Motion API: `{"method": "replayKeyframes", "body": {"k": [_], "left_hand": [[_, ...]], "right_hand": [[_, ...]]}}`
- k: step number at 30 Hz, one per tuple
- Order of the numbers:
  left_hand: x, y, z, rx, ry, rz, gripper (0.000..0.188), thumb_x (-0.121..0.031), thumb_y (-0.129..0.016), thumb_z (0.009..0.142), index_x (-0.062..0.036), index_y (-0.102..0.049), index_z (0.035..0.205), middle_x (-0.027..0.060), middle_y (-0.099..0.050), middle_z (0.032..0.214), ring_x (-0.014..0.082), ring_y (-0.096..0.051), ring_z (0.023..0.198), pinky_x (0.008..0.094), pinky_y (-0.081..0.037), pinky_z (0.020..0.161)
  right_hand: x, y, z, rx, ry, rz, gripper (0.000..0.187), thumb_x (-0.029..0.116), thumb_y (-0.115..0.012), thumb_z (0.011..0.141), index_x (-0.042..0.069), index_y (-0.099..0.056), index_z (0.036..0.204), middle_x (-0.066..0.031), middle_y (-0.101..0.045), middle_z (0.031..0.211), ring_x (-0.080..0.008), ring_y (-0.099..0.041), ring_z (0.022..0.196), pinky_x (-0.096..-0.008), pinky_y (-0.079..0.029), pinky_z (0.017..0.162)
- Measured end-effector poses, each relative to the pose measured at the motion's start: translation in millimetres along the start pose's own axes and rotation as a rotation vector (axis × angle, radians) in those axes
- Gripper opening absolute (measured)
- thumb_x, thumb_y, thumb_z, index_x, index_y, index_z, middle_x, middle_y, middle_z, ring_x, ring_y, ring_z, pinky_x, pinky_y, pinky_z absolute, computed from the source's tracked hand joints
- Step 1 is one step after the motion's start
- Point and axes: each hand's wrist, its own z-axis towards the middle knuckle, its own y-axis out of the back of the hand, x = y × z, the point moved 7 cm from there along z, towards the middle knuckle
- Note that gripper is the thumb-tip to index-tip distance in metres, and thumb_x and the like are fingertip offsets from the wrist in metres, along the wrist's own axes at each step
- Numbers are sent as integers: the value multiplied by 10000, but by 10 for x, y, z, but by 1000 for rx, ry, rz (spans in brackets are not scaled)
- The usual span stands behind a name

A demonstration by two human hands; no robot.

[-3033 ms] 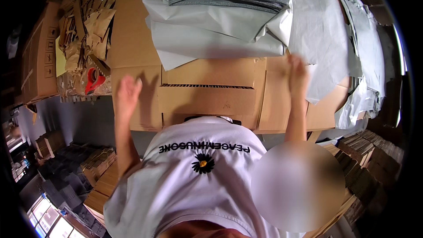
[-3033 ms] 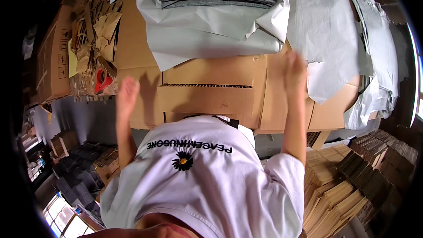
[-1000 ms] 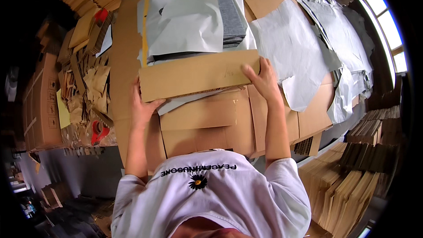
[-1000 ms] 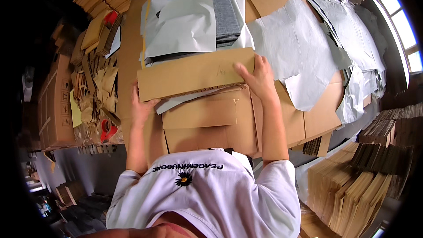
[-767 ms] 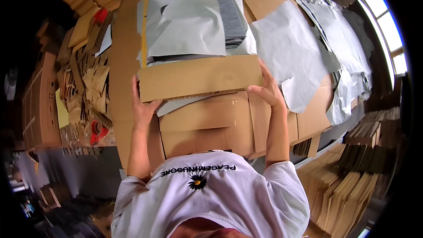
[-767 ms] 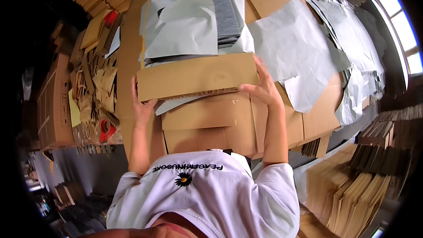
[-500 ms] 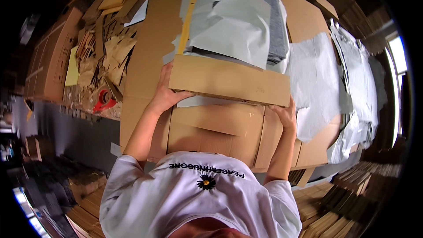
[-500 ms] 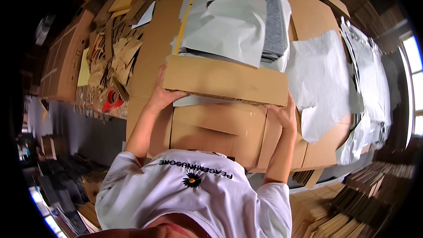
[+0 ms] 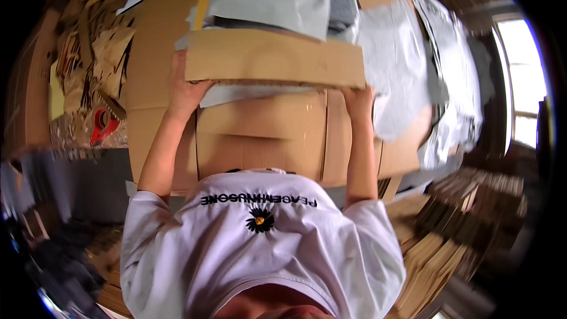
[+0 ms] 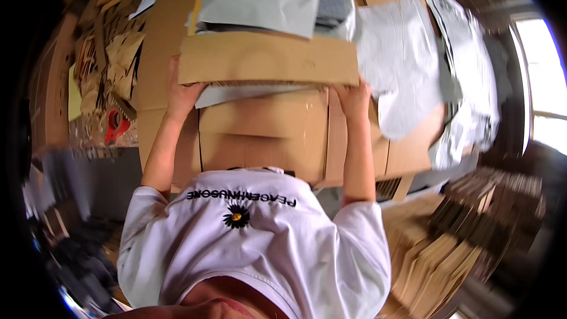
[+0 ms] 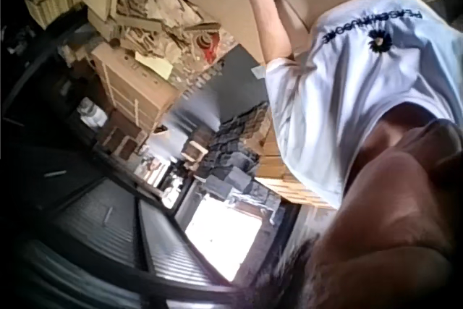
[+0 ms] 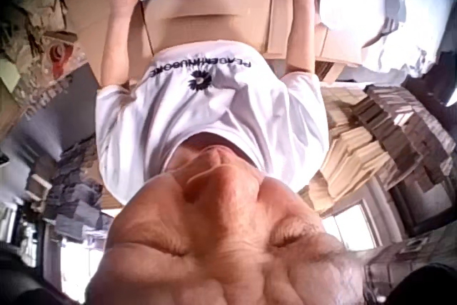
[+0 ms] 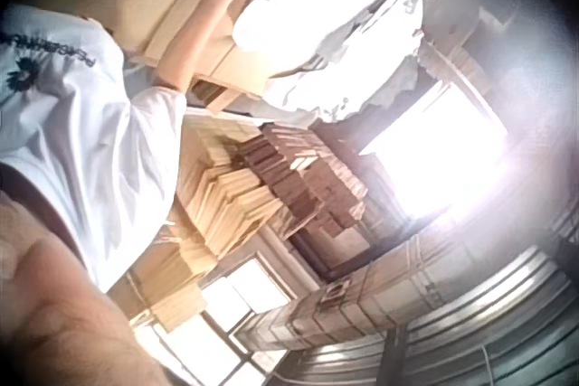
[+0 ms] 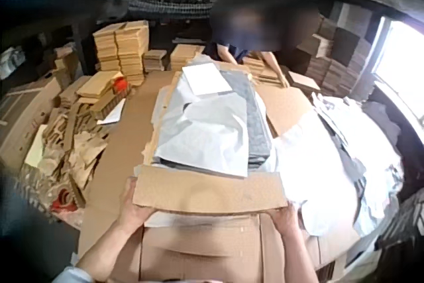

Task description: The person wraps wooden furniture frames with protective paper and places them into a cardboard box. They then fold the box flaps and seal the package using a tape dispenser.

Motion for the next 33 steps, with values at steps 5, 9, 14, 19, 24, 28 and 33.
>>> {"method": "replayKeyframes", "body": {"k": [5,9,14,19,24,28,33], "left_hand": [[87,5,46,53,-32,5,639,-161,-873,672,-39,-563,1217,135,-583,1095,311,-610,1000,389,-533,800],[236,-71,57,74,146,-198,596,-102,-837,716,-4,-544,1226,118,-594,1118,232,-617,1038,373,-530,830],[447,-18,-40,99,288,-269,806,-117,-825,731,33,-397,1397,181,-552,1285,272,-563,1162,362,-467,971],[-277,383,-84,9,192,50,1037,-202,-838,724,-12,-202,1520,227,-284,1533,364,-279,1423,447,-252,1162],[-885,552,-155,-146,-235,148,1007,-235,-849,707,-16,-258,1493,230,-289,1525,418,-264,1419,496,-240,1163],[-1330,243,-19,-5,-462,300,1058,-321,-880,654,4,-290,1469,193,-298,1533,421,-218,1442,596,-204,1149],[-1620,-395,232,338,-523,565,1055,-472,-844,636,-11,-360,1452,161,-321,1528,413,-167,1462,635,-165,1152]], "right_hand": [[95,2,-78,-121,65,74,331,192,-836,732,-2,-682,951,-160,-706,843,-328,-659,727,-364,-522,671],[52,-27,-135,-125,0,166,386,229,-843,730,18,-692,1015,-155,-720,879,-291,-700,778,-392,-536,693],[172,54,-261,-43,-169,252,730,295,-840,737,32,-520,1338,-208,-628,1217,-263,-638,1097,-404,-522,892],[-124,293,-764,-189,-249,364,898,311,-807,800,-3,-319,1485,-223,-416,1482,-297,-489,1307,-406,-450,1034],[-551,807,-835,-451,-387,682,778,334,-732,881,-18,-353,1463,-194,-519,1372,-232,-598,1113,-364,-500,934],[-316,1091,-705,-471,-382,722,688,365,-691,912,-13,-417,1418,-132,-604,1180,-200,-630,993,-342,-520,858],[-491,697,-507,-180,-269,489,474,256,-720,894,0,-581,1269,-76,-672,1071,-149,-627,942,-321,-516,821]]}}
